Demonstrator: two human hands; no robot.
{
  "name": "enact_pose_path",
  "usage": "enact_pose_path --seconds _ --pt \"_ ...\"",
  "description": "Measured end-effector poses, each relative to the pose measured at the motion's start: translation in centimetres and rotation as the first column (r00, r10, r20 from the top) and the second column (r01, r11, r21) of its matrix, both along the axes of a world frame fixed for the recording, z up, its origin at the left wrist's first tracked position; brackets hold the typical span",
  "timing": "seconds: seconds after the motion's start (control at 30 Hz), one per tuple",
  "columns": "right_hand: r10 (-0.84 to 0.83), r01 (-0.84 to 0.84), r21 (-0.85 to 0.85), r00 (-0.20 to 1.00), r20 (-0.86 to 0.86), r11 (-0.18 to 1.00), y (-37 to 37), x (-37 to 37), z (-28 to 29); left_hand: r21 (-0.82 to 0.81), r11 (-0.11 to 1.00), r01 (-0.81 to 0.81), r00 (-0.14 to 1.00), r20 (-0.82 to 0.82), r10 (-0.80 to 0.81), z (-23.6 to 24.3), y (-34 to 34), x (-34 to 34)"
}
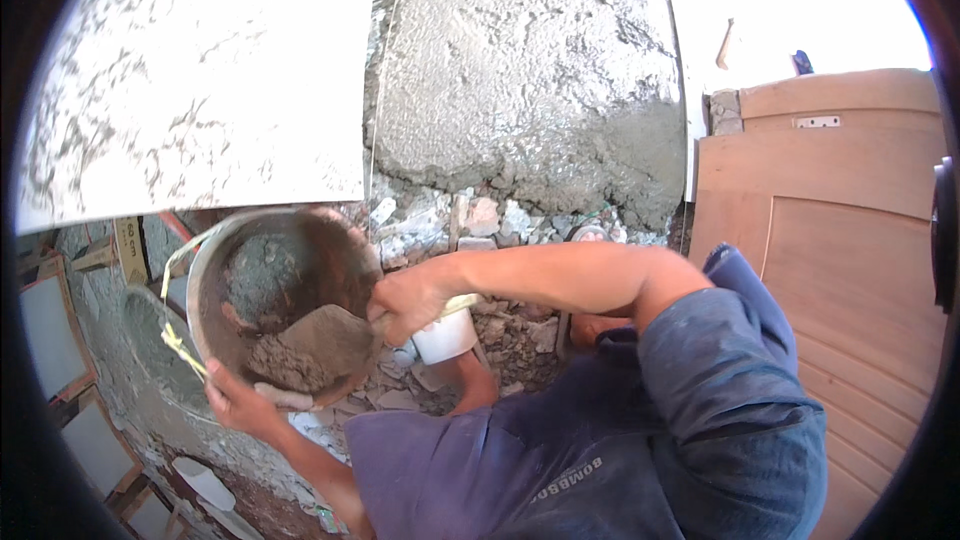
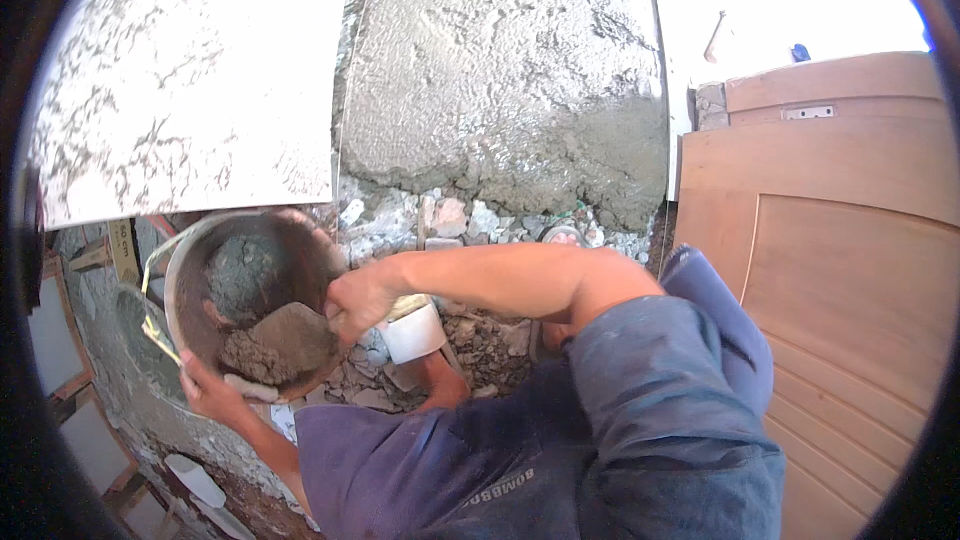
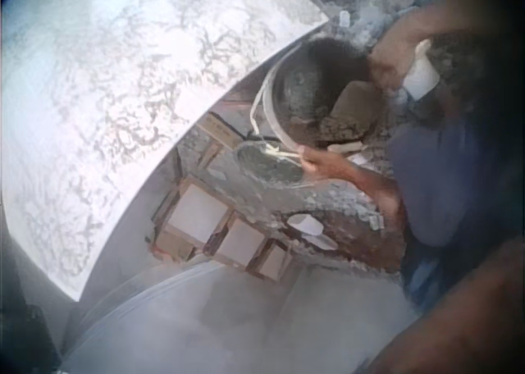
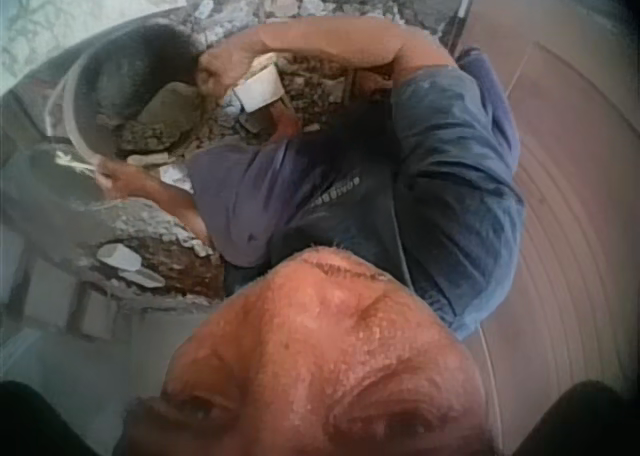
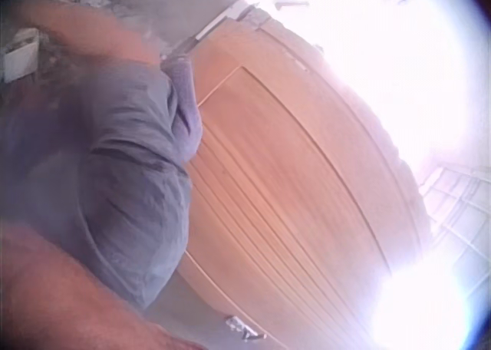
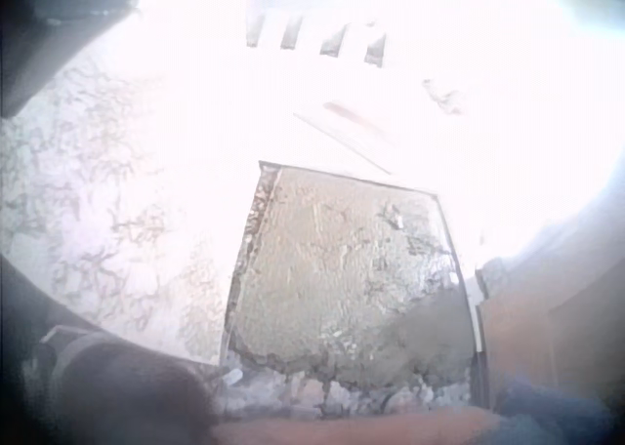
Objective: The person unpacks a ceramic tile, spreads cement on the floor with a trowel, places the tile, and taps it with a rubber mallet to set it. The person then removes the tile and spreads more cement in preparation for the next tile.
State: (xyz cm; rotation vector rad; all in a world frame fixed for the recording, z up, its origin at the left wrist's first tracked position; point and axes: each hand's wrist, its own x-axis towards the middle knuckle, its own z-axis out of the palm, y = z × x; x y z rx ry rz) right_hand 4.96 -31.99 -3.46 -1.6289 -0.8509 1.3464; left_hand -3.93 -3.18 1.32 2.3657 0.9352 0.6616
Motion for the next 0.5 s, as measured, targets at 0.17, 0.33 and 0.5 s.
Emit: enact_pose_path --seconds 0.17,0.33,0.5 --pt "-0.031 0.014 -0.11 0.987 -0.155 0.994 -12.1 1.7 3.6 -0.081 0.994 -0.073 0.997 -0.021 0.072 0.0 1.5 -0.1" --pt "-0.402 0.403 -0.345 0.912 0.079 0.847 -24.7 3.8 8.8 -0.195 0.978 -0.072 0.997 0.024 0.078 -0.7 2.8 -0.3" --pt "-0.122 0.695 -0.504 0.64 0.758 0.513 -29.2 9.3 2.9 -0.168 0.983 -0.077 0.997 0.004 0.079 -0.7 3.1 -0.7"
